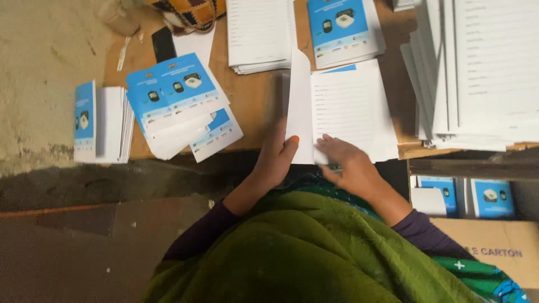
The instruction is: The person assembles small booklets by inserting stacks of white lined paper into blue covers. They pick up a cover, open it, place the paper inside, and then close it before stacking the finished booklet on the table.
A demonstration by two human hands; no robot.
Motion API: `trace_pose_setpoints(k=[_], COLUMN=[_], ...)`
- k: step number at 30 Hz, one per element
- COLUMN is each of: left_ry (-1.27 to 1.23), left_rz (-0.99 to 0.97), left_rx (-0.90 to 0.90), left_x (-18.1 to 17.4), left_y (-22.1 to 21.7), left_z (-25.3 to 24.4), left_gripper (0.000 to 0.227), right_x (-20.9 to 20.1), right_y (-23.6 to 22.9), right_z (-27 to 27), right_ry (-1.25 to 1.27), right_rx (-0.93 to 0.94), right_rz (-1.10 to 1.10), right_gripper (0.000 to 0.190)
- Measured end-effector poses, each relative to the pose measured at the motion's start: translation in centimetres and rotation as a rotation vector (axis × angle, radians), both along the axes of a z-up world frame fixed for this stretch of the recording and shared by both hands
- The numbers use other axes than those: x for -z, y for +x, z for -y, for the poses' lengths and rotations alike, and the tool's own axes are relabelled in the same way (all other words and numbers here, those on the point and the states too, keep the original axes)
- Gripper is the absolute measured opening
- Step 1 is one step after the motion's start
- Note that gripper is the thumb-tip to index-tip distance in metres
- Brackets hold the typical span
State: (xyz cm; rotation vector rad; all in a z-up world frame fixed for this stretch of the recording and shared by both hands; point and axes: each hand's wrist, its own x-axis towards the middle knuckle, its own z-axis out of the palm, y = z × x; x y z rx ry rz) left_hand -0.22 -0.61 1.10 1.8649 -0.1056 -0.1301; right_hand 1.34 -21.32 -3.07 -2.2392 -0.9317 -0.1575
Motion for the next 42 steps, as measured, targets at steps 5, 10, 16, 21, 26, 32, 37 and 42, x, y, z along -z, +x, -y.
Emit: trace_pose_setpoints(k=[5,10,16,21,26,32,37,42], left_ry=[-0.087,-0.177,-0.129,-0.066,-0.002,0.13,-0.271,-0.593], left_rz=[-0.062,-0.061,-0.083,-0.058,-0.017,0.025,0.139,0.383], left_rx=[0.054,0.179,0.127,0.09,0.014,-0.138,-0.34,-0.272], left_x=[-4.7,-3.9,-4.3,-4.6,-7.4,-2.5,-7.4,-11.0], left_y=[-0.3,-0.9,-0.6,-0.4,-0.9,0.5,-0.7,-2.0], left_z=[2.8,2.8,3.1,3.3,3.5,-1.2,-3.7,-7.3], left_gripper=[0.066,0.069,0.07,0.073,0.061,0.068,0.074,0.07], right_x=[-3.3,-3.0,-1.9,-1.7,-6.1,-4.5,-1.2,0.1], right_y=[0.9,1.1,1.3,1.4,0.5,1.7,2.9,2.9], right_z=[0.4,0.1,0.5,1.0,0.2,2.9,3.4,4.2], right_ry=[0.705,0.841,0.887,0.869,0.779,0.183,0.076,-0.217], right_rx=[0.21,0.209,0.202,0.181,0.318,0.639,0.687,0.679], right_rz=[-0.591,-0.685,-0.724,-0.721,-0.637,-0.355,-0.369,-0.038], right_gripper=[0.022,0.02,0.016,0.014,0.044,0.062,0.069,0.062])
